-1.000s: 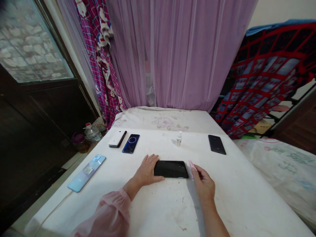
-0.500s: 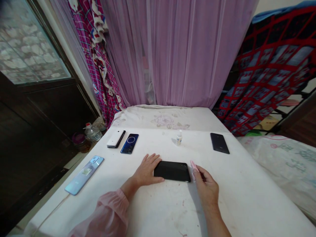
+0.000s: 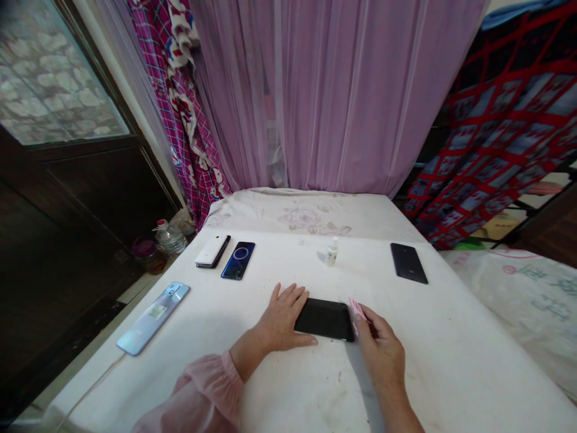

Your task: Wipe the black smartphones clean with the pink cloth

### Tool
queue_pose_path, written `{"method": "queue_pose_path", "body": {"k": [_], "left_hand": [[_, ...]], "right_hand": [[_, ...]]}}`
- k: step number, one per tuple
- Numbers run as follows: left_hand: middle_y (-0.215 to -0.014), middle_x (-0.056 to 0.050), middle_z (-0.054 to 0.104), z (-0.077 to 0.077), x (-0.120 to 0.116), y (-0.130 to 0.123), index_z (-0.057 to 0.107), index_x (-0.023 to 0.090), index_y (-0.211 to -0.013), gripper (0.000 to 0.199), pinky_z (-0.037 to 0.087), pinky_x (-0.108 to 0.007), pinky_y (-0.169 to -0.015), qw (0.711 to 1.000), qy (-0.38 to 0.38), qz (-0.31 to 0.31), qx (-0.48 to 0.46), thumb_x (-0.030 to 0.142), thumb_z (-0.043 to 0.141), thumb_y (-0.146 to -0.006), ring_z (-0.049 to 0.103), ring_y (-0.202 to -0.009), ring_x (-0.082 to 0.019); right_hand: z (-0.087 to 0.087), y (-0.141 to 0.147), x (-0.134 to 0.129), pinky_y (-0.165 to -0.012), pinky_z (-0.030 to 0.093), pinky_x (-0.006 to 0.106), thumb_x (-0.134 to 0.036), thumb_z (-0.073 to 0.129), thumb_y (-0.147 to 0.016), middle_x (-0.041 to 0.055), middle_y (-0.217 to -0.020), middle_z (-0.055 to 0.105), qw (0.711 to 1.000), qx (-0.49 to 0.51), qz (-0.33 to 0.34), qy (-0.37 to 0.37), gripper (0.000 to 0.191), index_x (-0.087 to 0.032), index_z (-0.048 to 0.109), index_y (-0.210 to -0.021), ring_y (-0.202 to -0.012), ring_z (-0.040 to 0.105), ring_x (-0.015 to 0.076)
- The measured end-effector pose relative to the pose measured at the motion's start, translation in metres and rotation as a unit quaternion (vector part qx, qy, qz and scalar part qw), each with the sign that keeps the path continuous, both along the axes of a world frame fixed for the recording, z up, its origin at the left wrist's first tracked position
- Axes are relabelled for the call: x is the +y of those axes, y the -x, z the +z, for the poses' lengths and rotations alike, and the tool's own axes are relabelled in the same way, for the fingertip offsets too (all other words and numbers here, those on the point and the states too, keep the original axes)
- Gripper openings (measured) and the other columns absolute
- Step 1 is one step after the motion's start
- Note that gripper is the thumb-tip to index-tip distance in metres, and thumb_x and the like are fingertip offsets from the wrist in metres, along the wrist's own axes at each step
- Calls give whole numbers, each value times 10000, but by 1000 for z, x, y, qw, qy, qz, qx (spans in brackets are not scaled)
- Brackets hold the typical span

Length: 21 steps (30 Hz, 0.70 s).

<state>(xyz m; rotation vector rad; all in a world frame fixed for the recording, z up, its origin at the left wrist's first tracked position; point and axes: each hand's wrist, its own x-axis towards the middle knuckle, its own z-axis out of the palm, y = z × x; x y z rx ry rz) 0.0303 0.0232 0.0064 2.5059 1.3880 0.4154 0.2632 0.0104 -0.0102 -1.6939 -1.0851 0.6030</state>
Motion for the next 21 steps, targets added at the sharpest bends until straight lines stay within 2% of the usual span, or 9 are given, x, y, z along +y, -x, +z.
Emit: {"method": "queue_pose_path", "body": {"k": [3,6,9,15,21], "left_hand": [[-1479,-142,395,0,-1,-11,263,199,-1460,884,52,-611,-1142,1000,-14,5,-1,748,467,-797,271,-1398,-345],[-1471,-139,407,-3,1,-14,295,192,-1441,859,134,-563,-1151,1000,-13,1,3,721,499,-796,282,-1394,-336],[-1472,-148,403,-6,2,-13,308,178,-1429,863,189,-531,-1147,1000,-15,-3,-3,704,533,-783,282,-1394,-334],[-1466,-148,414,-8,3,-13,325,163,-1416,863,192,-517,-1151,1000,-18,-4,-12,704,540,-779,306,-1383,-333],[-1464,-151,417,-10,1,-14,344,156,-1406,840,184,-516,-1154,1000,-26,3,-15,697,526,-791,308,-1383,-331]], "right_hand": [[-2,1,-8,-685,511,322,-605,529,-681,71,-950,727,993,-110,27,-11,541,-203,743,-972,-787,654,235],[0,8,-20,-591,486,279,-537,459,-770,54,-955,710,973,-218,67,-27,467,-243,738,-1001,-736,645,195],[3,17,-26,-537,452,257,-444,426,-834,38,-981,696,955,-284,82,-21,406,-274,724,-1051,-704,640,164],[4,20,-11,-572,447,270,-373,399,-860,38,-993,694,933,-351,73,-4,398,-280,716,-1082,-762,651,177],[2,19,14,-611,445,275,-337,416,-877,47,-1023,696,928,-364,75,26,368,-262,723,-1065,-807,647,189]]}}
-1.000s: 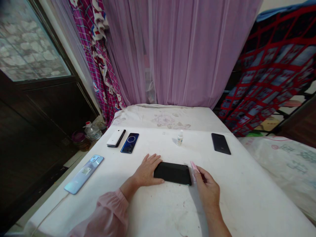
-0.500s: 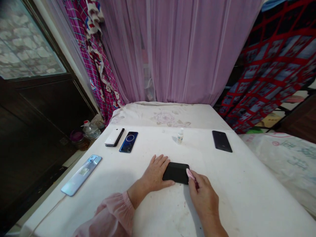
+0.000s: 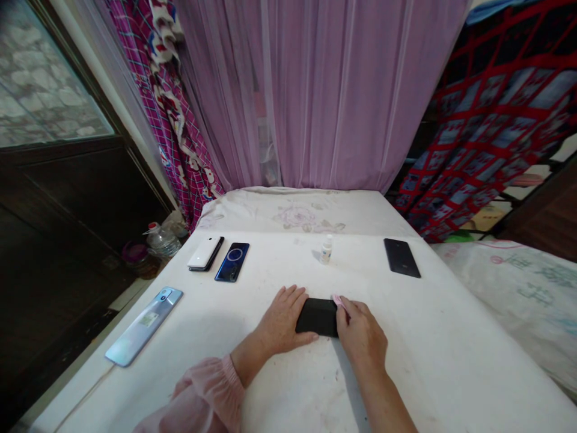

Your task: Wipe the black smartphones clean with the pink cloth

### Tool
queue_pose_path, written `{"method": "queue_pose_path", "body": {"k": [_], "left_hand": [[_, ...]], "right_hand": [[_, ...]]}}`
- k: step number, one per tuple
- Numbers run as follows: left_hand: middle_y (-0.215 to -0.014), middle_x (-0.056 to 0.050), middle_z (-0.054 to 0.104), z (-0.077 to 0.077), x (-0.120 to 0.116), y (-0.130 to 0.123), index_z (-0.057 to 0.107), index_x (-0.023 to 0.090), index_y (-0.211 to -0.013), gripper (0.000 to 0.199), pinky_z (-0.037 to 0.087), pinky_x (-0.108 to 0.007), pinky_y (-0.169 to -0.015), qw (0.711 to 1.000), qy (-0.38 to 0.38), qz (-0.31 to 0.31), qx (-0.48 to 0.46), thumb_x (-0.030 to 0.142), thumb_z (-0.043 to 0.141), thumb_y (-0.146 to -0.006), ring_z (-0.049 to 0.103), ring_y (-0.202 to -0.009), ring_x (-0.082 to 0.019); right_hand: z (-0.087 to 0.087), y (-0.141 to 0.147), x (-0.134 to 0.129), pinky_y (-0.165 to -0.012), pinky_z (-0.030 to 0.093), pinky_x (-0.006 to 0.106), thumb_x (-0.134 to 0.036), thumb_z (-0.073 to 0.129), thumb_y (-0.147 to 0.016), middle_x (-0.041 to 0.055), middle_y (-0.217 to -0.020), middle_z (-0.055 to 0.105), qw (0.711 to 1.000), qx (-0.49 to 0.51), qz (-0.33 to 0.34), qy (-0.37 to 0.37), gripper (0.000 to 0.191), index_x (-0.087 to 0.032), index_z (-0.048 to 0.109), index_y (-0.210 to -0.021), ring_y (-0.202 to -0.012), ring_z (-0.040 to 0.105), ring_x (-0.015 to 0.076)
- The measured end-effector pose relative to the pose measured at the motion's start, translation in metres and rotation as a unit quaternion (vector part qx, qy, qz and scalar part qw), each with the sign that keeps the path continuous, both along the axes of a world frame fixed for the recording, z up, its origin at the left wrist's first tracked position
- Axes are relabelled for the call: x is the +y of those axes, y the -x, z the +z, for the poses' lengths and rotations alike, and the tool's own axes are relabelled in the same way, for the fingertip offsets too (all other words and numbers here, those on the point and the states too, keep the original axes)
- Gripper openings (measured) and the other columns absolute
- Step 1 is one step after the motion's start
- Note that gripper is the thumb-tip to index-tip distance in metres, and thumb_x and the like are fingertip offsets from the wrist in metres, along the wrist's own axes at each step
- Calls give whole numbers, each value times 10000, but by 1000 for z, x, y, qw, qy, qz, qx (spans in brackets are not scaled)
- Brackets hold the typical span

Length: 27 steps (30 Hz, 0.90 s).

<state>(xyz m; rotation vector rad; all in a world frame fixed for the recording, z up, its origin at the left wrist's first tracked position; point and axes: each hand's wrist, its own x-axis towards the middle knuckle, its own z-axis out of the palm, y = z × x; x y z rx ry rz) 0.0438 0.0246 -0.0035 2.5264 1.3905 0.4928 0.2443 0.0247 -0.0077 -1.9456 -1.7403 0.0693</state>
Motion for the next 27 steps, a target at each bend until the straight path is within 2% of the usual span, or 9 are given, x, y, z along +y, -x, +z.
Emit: {"method": "queue_pose_path", "body": {"k": [3,9,11,18,20,27], "left_hand": [[-1457,-154,426,0,-1,-1,354,147,-1399,839,189,-515,-1152,1000,-5,6,1,699,523,-791,318,-1375,-335],[-1456,-158,424,1,-1,-2,360,132,-1398,844,180,-499,-1155,1000,-6,13,9,718,481,-803,328,-1367,-337],[-1459,-155,420,3,0,-1,353,138,-1403,838,180,-503,-1153,1000,-2,7,12,715,474,-808,323,-1371,-334],[-1445,-149,440,5,-1,0,361,134,-1391,815,182,-500,-1155,1000,-2,-2,9,686,510,-809,337,-1363,-330],[-1441,-149,445,5,-1,0,367,132,-1385,817,181,-495,-1156,1000,-7,1,6,691,509,-807,341,-1359,-328],[-1448,-150,437,6,-2,-2,359,136,-1399,821,185,-484,-1152,1000,-12,8,16,709,471,-821,336,-1365,-317]], "right_hand": [[0,-2,-2,-626,455,277,-344,411,-882,41,-1027,699,1000,0,8,6,374,-276,712,-1094,-820,651,192],[-2,-11,-36,-576,456,255,-392,413,-880,2,-1039,702,1000,9,18,15,375,-337,687,-1131,-782,663,168],[-3,-11,-38,-590,464,255,-402,400,-888,7,-1050,701,1000,16,21,8,384,-328,688,-1131,-799,665,171],[-2,-2,7,-669,486,287,-363,384,-882,69,-995,713,999,35,27,-8,406,-225,732,-1040,-832,656,203],[-2,-2,11,-676,488,287,-354,386,-883,74,-995,714,999,34,32,-13,403,-223,730,-1047,-829,655,200],[-6,-14,-30,-655,513,266,-417,385,-900,30,-1013,715,998,37,48,-10,402,-289,701,-1113,-845,677,186]]}}
